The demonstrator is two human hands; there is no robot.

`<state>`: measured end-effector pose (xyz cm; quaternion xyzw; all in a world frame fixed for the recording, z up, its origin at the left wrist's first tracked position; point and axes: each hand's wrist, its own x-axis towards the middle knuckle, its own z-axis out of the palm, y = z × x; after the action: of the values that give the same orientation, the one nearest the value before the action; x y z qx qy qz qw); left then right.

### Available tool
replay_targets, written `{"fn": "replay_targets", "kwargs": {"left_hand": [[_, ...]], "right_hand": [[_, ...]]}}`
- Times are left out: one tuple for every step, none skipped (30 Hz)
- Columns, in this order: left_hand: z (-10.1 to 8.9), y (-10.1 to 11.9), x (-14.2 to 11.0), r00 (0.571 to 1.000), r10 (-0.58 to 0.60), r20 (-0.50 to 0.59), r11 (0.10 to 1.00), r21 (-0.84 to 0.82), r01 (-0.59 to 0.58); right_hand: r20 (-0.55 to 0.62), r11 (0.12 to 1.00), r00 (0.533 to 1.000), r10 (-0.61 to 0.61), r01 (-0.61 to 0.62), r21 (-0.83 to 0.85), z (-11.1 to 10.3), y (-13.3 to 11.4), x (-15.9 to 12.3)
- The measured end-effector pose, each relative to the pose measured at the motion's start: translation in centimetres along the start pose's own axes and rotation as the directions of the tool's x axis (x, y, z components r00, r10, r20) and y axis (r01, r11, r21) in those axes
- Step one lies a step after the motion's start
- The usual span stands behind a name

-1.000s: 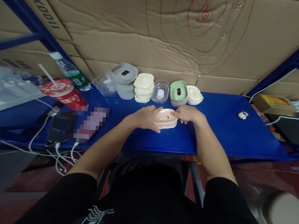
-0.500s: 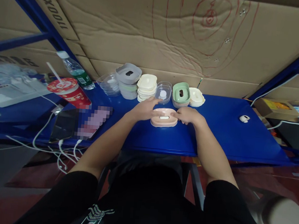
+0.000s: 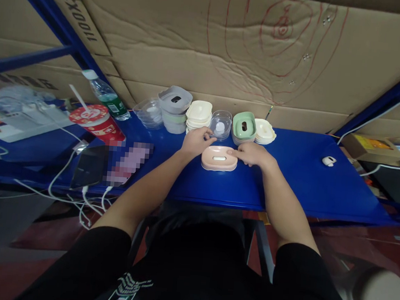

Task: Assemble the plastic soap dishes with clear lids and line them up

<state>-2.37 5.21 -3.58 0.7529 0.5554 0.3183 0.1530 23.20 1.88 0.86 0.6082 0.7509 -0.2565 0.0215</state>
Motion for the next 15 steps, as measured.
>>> {"fn": "replay_targets", "kwargs": {"left_hand": [[-0.1, 0.2, -0.1, 1.0, -0.009, -0.022, 1.0, -0.005, 0.009], [-0.3, 0.3, -0.2, 0.999, -0.013, -0.046, 1.0, -0.005, 0.012], [-0.4, 0.5, -0.3, 0.997, -0.012, -0.071, 1.0, -0.002, 0.011], [-0.6, 0.7, -0.4, 0.996, -0.005, -0.093, 1.0, 0.003, 0.005], [-0.7, 0.8, -0.5, 0.994, 0.005, -0.113, 1.0, 0.009, -0.004], [-0.9, 1.0, -0.6, 0.991, 0.02, -0.13, 1.0, 0.014, -0.018], [-1.0, 1.1, -0.7, 0.989, 0.039, -0.146, 0.999, 0.017, -0.037], [-1.2, 1.2, -0.8, 0.986, 0.062, -0.158, 0.998, 0.018, -0.06], [-1.4, 1.3, -1.0, 0.982, 0.09, -0.167, 0.996, 0.016, -0.088], [-1.7, 1.4, -1.1, 0.977, 0.118, -0.176, 0.993, 0.007, -0.119], [-1.9, 1.5, -1.3, 0.972, 0.144, -0.184, 0.989, -0.012, -0.149], [-2.2, 1.6, -1.4, 0.967, 0.165, -0.193, 0.984, -0.041, -0.176], [-2.4, 1.7, -1.6, 0.963, 0.176, -0.202, 0.978, -0.078, -0.195], [-2.5, 1.9, -1.7, 0.96, 0.178, -0.214, 0.971, -0.122, -0.207], [-2.7, 2.0, -1.8, 0.959, 0.173, -0.226, 0.962, -0.171, -0.214]], "right_hand": [[-0.03, 1.0, 0.999, -0.023, 0.023, -0.004, 0.0, 0.0, 0.0], [-0.07, 0.998, 0.996, -0.056, 0.055, -0.013, 0.0, 0.0, 0.0], [-0.118, 0.995, 0.988, -0.095, 0.093, -0.025, 0.1, 0.0, 0.0], [-0.169, 0.991, 0.976, -0.135, 0.131, -0.034, 0.1, 0.1, 0.1], [-0.22, 0.985, 0.96, -0.171, 0.168, -0.035, 0.2, 0.1, 0.2], [-0.271, 0.98, 0.942, -0.198, 0.199, -0.026, 0.3, 0.1, 0.3], [-0.322, 0.975, 0.923, -0.212, 0.221, -0.008, 0.3, 0.1, 0.3], [-0.377, 0.972, 0.902, -0.21, 0.233, 0.017, 0.4, 0.1, 0.4], [-0.438, 0.971, 0.878, -0.194, 0.236, 0.043, 0.4, 0.1, 0.4], [-0.502, 0.97, 0.848, -0.17, 0.233, 0.065, 0.4, 0.1, 0.3], [-0.563, 0.971, 0.815, -0.142, 0.225, 0.082, 0.3, 0.0, 0.3], [-0.615, 0.972, 0.78, -0.115, 0.217, 0.093, 0.2, 0.0, 0.1], [-0.654, 0.972, 0.75, -0.096, 0.213, 0.101, 0.1, 0.0, 0.0], [-0.681, 0.971, 0.727, -0.083, 0.214, 0.109, 0.0, -0.1, -0.1], [-0.697, 0.968, 0.713, -0.073, 0.22, 0.124, -0.1, -0.1, -0.2]]}}
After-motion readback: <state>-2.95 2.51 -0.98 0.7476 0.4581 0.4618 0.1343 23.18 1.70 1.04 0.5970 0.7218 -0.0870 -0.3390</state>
